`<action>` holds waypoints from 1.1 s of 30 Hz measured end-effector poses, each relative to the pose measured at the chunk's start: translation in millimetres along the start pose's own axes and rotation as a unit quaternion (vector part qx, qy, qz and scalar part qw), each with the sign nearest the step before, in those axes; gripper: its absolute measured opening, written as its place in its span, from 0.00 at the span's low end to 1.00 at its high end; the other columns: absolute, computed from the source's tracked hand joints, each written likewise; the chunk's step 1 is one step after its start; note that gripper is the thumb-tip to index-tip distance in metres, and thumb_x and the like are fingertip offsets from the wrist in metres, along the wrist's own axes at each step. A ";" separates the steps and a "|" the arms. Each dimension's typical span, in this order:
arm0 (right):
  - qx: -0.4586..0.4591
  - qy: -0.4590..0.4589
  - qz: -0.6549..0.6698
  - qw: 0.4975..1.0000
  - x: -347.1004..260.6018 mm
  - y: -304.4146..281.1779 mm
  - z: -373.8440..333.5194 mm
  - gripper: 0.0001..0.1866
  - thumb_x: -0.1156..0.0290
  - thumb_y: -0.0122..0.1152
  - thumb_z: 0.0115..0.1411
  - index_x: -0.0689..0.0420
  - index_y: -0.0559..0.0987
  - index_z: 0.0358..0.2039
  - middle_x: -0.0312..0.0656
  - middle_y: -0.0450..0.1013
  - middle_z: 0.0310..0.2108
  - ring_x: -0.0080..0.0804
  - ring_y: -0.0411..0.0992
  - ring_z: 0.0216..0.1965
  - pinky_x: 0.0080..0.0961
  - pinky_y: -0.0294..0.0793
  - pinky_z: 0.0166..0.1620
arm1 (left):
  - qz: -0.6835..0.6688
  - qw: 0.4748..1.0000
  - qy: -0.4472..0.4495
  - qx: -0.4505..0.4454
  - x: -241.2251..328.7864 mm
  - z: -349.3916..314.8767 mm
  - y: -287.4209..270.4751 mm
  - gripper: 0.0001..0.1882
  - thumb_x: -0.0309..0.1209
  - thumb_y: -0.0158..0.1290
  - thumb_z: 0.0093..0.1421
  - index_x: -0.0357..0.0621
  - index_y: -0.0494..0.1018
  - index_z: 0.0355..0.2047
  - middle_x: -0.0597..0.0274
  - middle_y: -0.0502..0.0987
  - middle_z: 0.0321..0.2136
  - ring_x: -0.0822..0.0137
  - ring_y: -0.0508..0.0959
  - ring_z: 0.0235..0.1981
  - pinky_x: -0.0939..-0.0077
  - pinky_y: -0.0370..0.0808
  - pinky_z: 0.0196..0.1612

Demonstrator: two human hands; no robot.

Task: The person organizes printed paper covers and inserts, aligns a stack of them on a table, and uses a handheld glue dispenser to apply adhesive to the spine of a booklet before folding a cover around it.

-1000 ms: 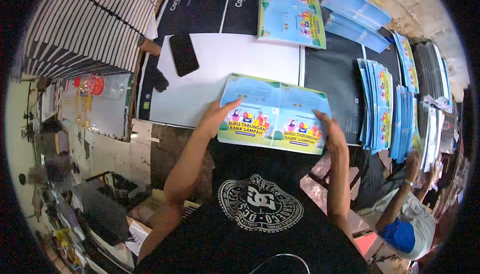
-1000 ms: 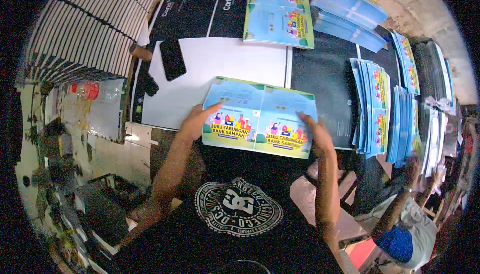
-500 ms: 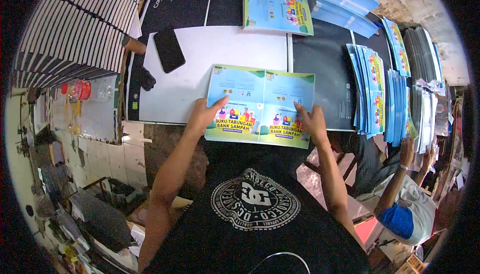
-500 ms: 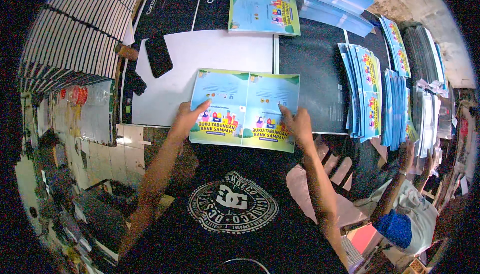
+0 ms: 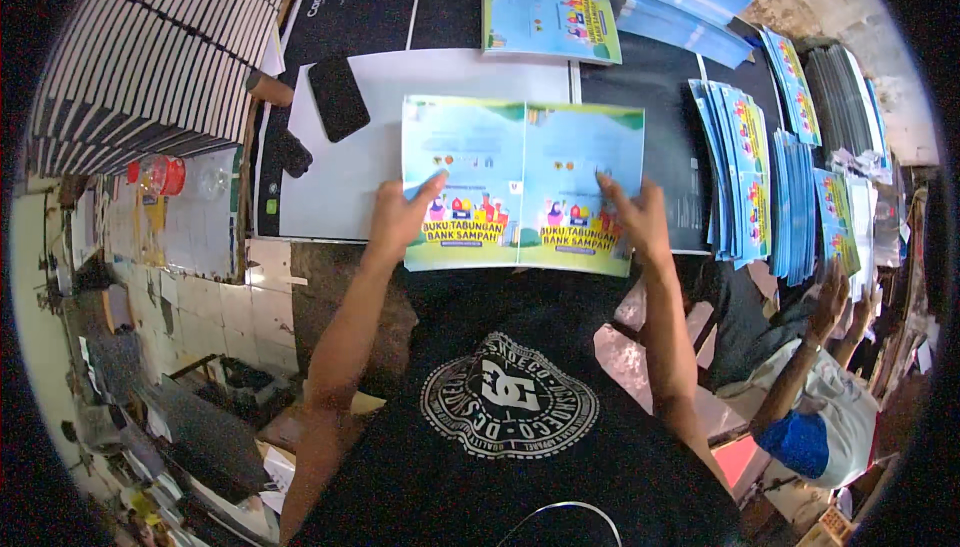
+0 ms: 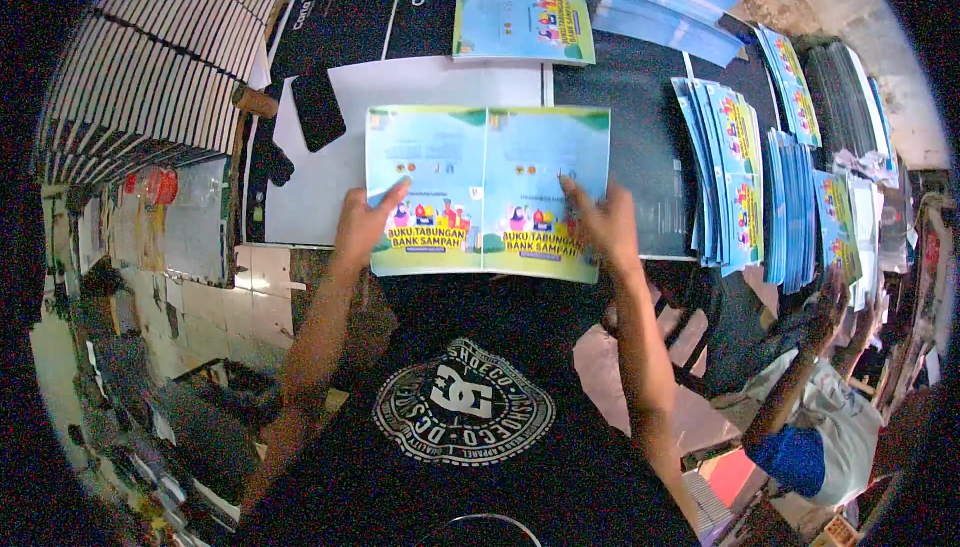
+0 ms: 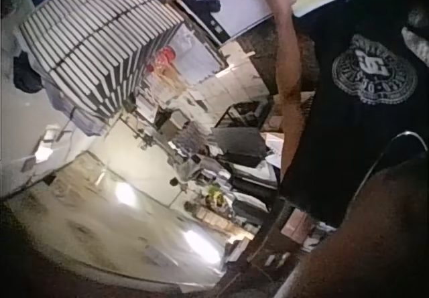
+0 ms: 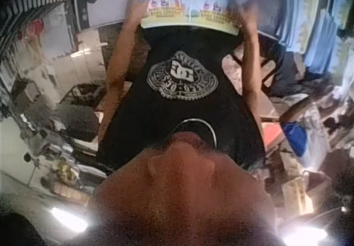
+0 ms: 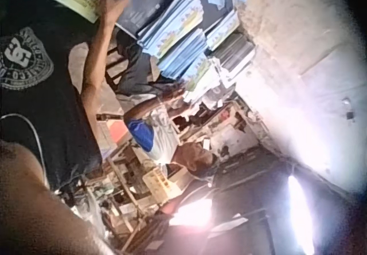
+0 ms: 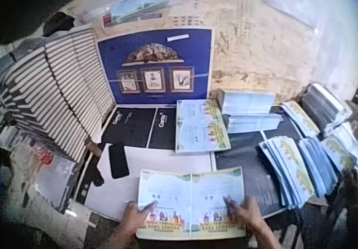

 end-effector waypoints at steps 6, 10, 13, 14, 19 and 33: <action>0.150 -0.324 0.098 0.929 -187.2 -38.0 -7.0 0.48 0.50 0.64 0.61 0.61 0.50 0.70 0.61 0.57 0.67 0.48 0.57 0.69 0.44 0.58 0.67 | 0.108 0.993 0.010 0.038 -22.8 32.3 4.4 0.19 0.43 0.60 0.60 0.35 0.82 0.35 0.47 0.83 0.26 0.54 0.84 0.29 0.61 0.78 0.34; -0.035 -0.503 0.184 0.844 -226.4 80.1 -18.4 0.55 0.37 0.51 0.58 0.64 0.46 0.71 0.59 0.43 0.72 0.51 0.40 0.73 0.45 0.41 0.71 | 0.129 0.988 0.058 0.062 -18.1 33.7 9.1 0.20 0.45 0.61 0.59 0.36 0.82 0.33 0.43 0.81 0.25 0.46 0.83 0.30 0.55 0.78 0.35; -0.117 -0.361 -0.083 0.921 -87.8 227.9 40.2 0.55 0.31 0.34 0.63 0.66 0.37 0.72 0.59 0.33 0.74 0.54 0.31 0.75 0.51 0.31 0.72 | 0.152 0.978 0.132 0.064 0.1 28.7 13.5 0.19 0.45 0.60 0.60 0.38 0.82 0.33 0.42 0.81 0.25 0.45 0.83 0.30 0.52 0.76 0.33; -0.119 -0.360 -0.087 0.921 -95.1 229.7 40.0 0.55 0.31 0.34 0.63 0.66 0.37 0.72 0.59 0.33 0.74 0.54 0.31 0.75 0.51 0.31 0.72 | 0.173 0.971 0.138 0.084 2.5 25.7 8.8 0.18 0.44 0.60 0.60 0.38 0.81 0.33 0.42 0.80 0.25 0.44 0.82 0.29 0.51 0.76 0.33; -0.050 -0.461 0.125 0.877 -188.5 118.8 13.7 0.61 0.23 0.32 0.58 0.66 0.39 0.72 0.58 0.36 0.74 0.52 0.34 0.75 0.50 0.32 0.72 | 0.220 0.948 0.180 0.144 13.6 13.6 2.0 0.17 0.42 0.60 0.61 0.37 0.81 0.31 0.43 0.79 0.23 0.42 0.79 0.25 0.53 0.75 0.31; 0.238 -0.226 0.087 0.941 -34.3 -49.3 35.1 0.49 0.57 0.68 0.56 0.60 0.52 0.70 0.52 0.53 0.70 0.44 0.54 0.69 0.43 0.50 0.69 | 0.047 0.964 0.202 0.168 53.7 -45.2 -28.2 0.11 0.28 0.59 0.61 0.30 0.80 0.39 0.49 0.84 0.30 0.63 0.84 0.30 0.70 0.77 0.35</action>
Point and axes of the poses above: each hand's wrist, its own z-axis towards the middle knuckle, its own y-axis out of the palm, x = y × z, the point moved 10 cm from there along z, towards the middle knuckle
